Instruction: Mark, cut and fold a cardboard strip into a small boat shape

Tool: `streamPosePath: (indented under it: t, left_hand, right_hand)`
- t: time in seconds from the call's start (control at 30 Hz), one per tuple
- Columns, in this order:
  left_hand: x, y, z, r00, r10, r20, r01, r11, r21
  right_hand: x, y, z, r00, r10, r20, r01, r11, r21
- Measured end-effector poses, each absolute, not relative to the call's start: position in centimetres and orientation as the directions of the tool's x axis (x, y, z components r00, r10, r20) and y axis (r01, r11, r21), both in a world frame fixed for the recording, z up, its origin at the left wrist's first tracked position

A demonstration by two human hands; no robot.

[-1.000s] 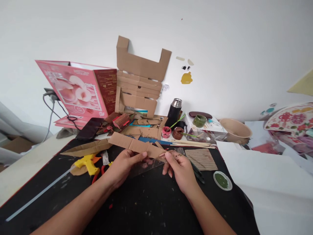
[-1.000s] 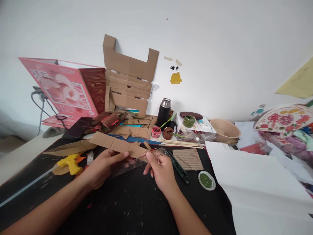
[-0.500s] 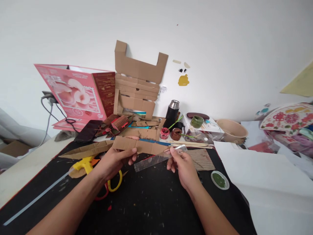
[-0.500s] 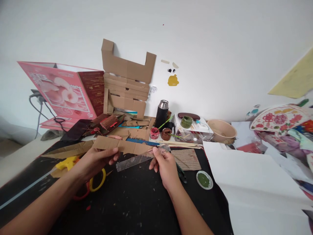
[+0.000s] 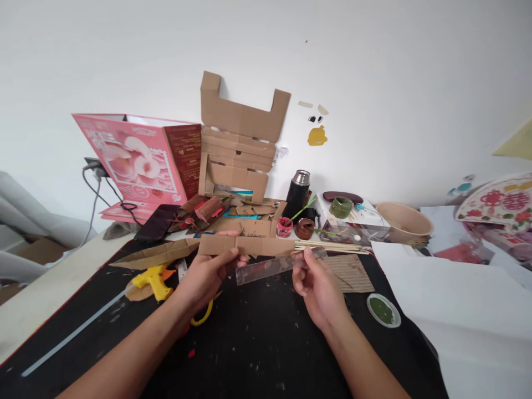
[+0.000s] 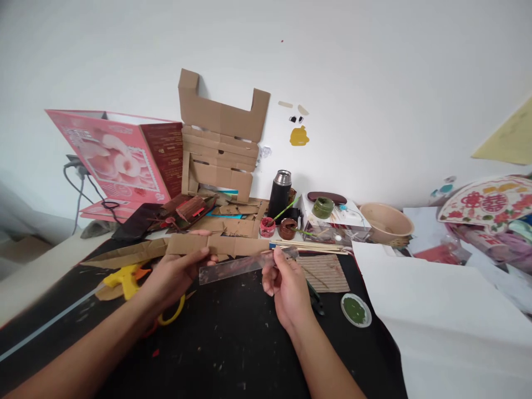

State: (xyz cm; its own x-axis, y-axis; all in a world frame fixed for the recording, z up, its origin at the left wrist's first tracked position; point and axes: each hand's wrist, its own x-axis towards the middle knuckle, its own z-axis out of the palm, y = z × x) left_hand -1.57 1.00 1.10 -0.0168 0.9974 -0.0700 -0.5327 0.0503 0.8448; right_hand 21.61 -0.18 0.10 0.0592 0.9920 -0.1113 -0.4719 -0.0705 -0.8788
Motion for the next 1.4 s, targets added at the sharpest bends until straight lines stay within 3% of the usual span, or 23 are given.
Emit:
streamPosePath:
  t: [0.37,0.67,1.03,1.23,1.4]
  left_hand:
    - [0.2,-1.5,0.2,0.289,0.954,-0.077,-0.458,0.209,0.864]
    - [0.8,-1.6,0.7,0.223,0.973,-0.052,-0.512,0.162,0.843]
    - [-0.1,-0.1,0.5,-0.081,0.993,-0.085,-0.582,0.022,0.813]
    - [0.1,-0.7,0.9,0.076,0.991,-0.113,-0.576,0.137,0.806]
    - [0.9,-1.5,1.0,0.204,0.974,-0.104,-0.555,0.202,0.807]
  right_hand:
    - [21.0,-0.3,-0.5,0.108,0.979,-0.170,-0.442,-0.106,-0.891]
    - [20.7,-0.7,-0.1,0.064,0.987,-0.146,-0.357,-0.114,-0.927]
    - [20.2,-1.5,-0.7,-0.208,0.966,-0.156,-0.271,-0.210,-0.940]
    - [19.9,-1.6,-0.7,-0.242,0.956,-0.165,-0.287,-0.233,-0.929]
    - [20.0,-1.5,-0.5,-0.131,0.975,-0.181,-0.331,-0.215,-0.919]
